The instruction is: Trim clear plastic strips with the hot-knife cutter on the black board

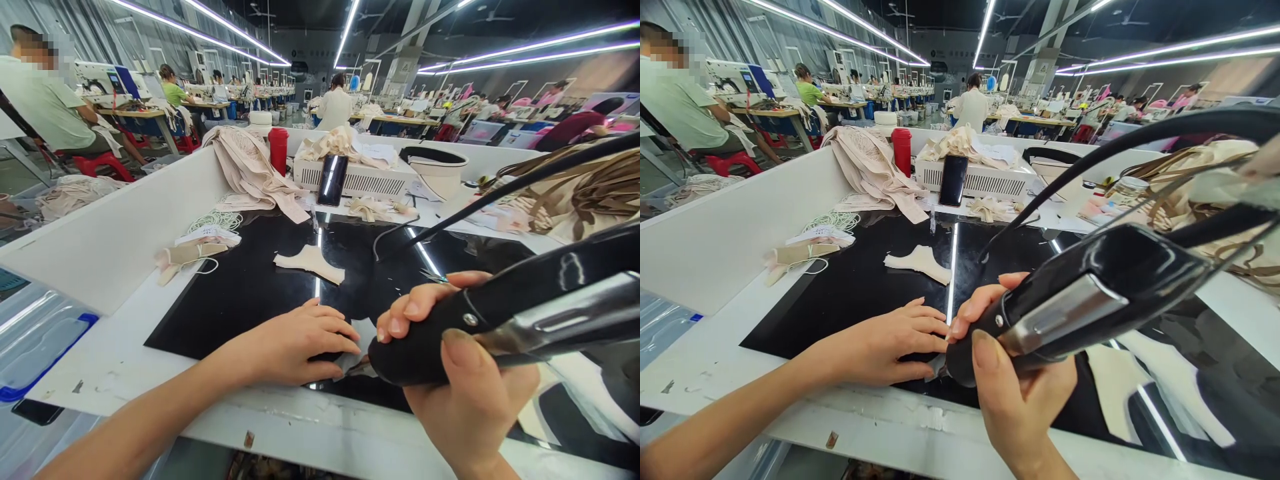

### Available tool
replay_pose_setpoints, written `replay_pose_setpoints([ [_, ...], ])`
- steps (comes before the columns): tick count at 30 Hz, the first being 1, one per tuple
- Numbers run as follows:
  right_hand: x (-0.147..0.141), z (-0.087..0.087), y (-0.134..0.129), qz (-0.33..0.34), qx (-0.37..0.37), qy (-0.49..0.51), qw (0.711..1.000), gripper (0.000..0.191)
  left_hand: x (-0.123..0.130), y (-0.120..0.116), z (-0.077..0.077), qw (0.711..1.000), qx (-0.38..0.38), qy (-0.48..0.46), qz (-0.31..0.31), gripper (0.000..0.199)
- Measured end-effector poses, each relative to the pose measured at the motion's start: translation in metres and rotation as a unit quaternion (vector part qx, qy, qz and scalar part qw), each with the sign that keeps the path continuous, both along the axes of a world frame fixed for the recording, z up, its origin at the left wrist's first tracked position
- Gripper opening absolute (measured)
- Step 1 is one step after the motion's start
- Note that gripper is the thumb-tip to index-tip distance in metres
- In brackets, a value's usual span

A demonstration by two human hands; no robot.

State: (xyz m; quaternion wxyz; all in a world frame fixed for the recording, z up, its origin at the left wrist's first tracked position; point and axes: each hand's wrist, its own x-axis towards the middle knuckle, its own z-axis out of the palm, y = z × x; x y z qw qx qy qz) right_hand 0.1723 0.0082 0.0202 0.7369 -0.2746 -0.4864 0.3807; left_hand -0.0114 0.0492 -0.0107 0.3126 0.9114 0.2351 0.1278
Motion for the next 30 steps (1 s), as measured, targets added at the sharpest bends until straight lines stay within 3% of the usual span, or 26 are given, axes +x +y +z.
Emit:
replay_pose_setpoints([
  [7,0.007,0.004,-0.001,0.016,-0.006,-0.007,1.0,0.034,-0.004,0.001,0.0,1.0,0.007,-0.017,0.001,0.029],
  [13,0.031,0.015,0.008,-0.08,0.012,0.026,0.996,0.042,0.001,-0.002,-0.003,0.998,0.042,-0.052,-0.002,0.013],
  [21,0.039,0.006,0.012,-0.11,0.032,0.013,0.993,0.036,0.022,-0.002,-0.014,0.995,0.081,-0.051,-0.011,0.033],
  [30,0.038,-0.002,0.011,-0.093,0.014,0.005,0.996,0.04,0.02,-0.002,-0.013,0.996,0.087,-0.011,-0.014,0.032],
])
